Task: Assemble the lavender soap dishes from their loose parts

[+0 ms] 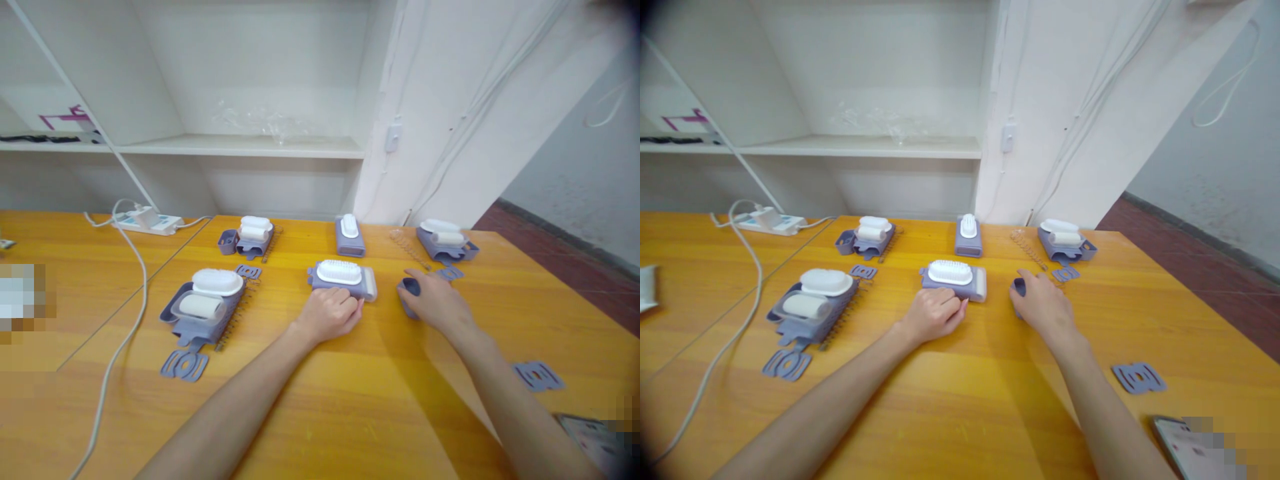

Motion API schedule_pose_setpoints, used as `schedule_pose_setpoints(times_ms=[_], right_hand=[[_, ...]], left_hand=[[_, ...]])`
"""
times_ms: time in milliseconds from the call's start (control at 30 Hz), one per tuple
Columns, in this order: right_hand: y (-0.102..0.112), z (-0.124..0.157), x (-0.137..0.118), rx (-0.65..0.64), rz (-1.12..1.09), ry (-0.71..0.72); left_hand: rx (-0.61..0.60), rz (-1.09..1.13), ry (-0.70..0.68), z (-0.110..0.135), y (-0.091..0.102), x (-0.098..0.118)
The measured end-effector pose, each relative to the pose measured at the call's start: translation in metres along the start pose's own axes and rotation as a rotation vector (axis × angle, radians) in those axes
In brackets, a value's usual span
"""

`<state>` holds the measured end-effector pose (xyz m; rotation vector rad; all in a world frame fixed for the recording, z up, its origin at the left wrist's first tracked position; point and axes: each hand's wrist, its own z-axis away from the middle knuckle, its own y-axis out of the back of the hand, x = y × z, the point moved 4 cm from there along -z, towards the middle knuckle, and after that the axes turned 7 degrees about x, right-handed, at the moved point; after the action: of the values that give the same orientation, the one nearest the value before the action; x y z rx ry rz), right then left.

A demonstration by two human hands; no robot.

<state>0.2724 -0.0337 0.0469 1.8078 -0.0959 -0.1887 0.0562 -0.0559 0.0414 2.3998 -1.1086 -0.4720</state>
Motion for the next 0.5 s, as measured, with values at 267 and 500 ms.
schedule_pose_setpoints(times_ms=[267,500], right_hand=[[-0.010,0.003,0.001,-0.130,0.026,0.004],[-0.008,0.000,0.004,-0.139,-0.032,0.001]], left_hand=[[-0.006,-0.001,0.007,0.001,-0.001,-0.002],[0.001,-0.008,0.013,0.001,-0.001,-0.003]])
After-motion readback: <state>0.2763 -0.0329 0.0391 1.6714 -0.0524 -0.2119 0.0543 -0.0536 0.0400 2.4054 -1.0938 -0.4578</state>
